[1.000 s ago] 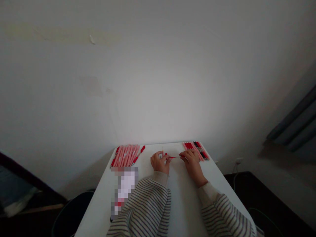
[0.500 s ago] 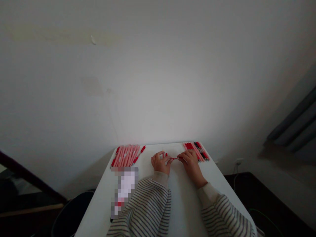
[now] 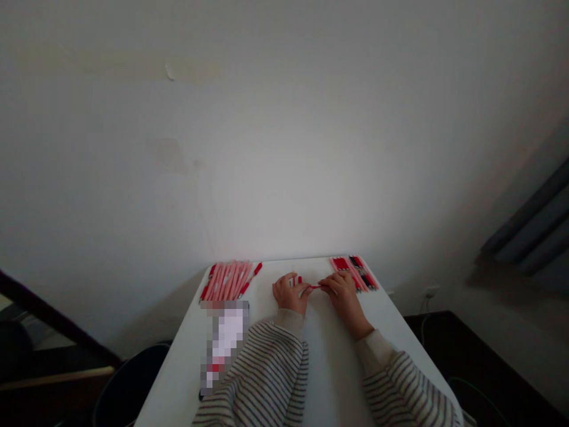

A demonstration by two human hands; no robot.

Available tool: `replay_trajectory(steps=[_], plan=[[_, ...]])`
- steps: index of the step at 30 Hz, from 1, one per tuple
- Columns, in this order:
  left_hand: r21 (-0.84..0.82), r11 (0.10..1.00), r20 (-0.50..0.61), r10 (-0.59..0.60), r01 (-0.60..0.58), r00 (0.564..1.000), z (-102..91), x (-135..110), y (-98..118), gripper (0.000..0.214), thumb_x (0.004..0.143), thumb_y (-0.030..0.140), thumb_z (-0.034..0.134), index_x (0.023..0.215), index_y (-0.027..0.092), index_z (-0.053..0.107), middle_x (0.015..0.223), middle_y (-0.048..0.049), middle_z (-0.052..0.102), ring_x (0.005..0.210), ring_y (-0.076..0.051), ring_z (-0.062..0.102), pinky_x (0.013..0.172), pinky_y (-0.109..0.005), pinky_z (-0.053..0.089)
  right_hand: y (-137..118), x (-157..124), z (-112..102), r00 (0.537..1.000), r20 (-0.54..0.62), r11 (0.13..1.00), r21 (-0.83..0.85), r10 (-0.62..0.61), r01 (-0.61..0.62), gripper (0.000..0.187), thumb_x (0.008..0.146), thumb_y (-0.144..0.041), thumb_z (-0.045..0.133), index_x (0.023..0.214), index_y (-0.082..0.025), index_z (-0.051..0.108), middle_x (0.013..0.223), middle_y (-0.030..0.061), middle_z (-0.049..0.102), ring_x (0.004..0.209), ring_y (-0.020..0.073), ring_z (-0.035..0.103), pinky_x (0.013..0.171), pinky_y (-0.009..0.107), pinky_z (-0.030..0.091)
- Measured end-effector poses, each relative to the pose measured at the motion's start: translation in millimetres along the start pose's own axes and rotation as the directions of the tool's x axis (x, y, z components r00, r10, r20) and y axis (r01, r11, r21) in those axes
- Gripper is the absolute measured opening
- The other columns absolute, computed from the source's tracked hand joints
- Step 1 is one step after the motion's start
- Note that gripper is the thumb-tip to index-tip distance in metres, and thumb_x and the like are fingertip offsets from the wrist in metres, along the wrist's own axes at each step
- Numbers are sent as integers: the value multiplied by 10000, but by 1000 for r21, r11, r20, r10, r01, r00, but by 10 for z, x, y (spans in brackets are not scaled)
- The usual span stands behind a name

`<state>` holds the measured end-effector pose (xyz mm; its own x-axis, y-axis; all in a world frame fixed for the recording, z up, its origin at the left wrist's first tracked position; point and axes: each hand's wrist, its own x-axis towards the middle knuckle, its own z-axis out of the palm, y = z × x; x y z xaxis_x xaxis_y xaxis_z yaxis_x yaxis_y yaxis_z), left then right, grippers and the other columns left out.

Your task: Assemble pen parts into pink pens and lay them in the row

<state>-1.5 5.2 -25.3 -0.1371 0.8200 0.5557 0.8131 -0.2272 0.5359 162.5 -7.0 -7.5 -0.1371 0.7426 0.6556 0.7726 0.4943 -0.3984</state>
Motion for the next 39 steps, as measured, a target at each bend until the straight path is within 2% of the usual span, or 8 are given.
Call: replay_trajectory(steps=[5, 11, 14, 23, 29, 39], plan=[[10, 1000, -7, 2, -2, 1000, 4, 7, -11, 164, 652, 328, 755, 816, 342, 749, 1123, -29, 614, 1071, -238, 495, 968, -462, 391, 8, 2, -1, 1000, -20, 999, 37, 18, -17, 209, 896, -349, 522, 921, -254, 707, 861, 62, 664, 949, 240, 471, 850, 404, 384], [38, 997, 8, -65, 65, 998, -38, 29, 2, 256, 666, 302, 741, 916, 353, 729, 1121, -17, 599, 1070, -208, 484, 978, -397, 392, 53, 0, 18, 997, -54, 994, 96, 63, -57, 235, 899, -364, 513, 943, -238, 705, 865, 60, 667, 944, 232, 484, 856, 390, 400], [35, 997, 15, -70, 69, 997, -57, 33, 3, 234, 686, 305, 720, 917, 343, 730, 1136, -26, 589, 1079, -212, 472, 990, -397, 376, 79, -4, 36, 993, -65, 988, 124, 98, -90, 258, 899, -385, 510, 987, -240, 704, 865, 62, 665, 939, 228, 494, 855, 387, 405], [51, 991, 40, -122, 120, 992, -75, 37, 12, 224, 715, 327, 686, 935, 340, 725, 1151, -24, 578, 1099, -225, 446, 1003, -397, 356, 112, 10, 42, 975, -111, 952, 263, 192, -158, 354, 876, -497, 502, 945, -221, 712, 878, 76, 659, 928, 224, 509, 870, 394, 420], [44, 993, 45, -108, 106, 993, -95, 41, 19, 224, 721, 334, 678, 939, 333, 726, 1140, -41, 580, 1091, -226, 465, 996, -402, 358, 130, 10, 41, 952, -113, 911, 341, 286, -233, 388, 856, -530, 510, 940, -197, 692, 923, 97, 630, 909, 220, 543, 857, 398, 443], [68, 991, 23, -121, 119, 992, -60, 33, 10, 224, 713, 343, 681, 932, 329, 726, 1137, -40, 572, 1095, -226, 452, 995, -400, 342, 162, 3, 54, 959, -128, 932, 297, 254, -208, 362, 871, -494, 502, 969, -196, 682, 898, 91, 642, 920, 222, 540, 865, 393, 436]])
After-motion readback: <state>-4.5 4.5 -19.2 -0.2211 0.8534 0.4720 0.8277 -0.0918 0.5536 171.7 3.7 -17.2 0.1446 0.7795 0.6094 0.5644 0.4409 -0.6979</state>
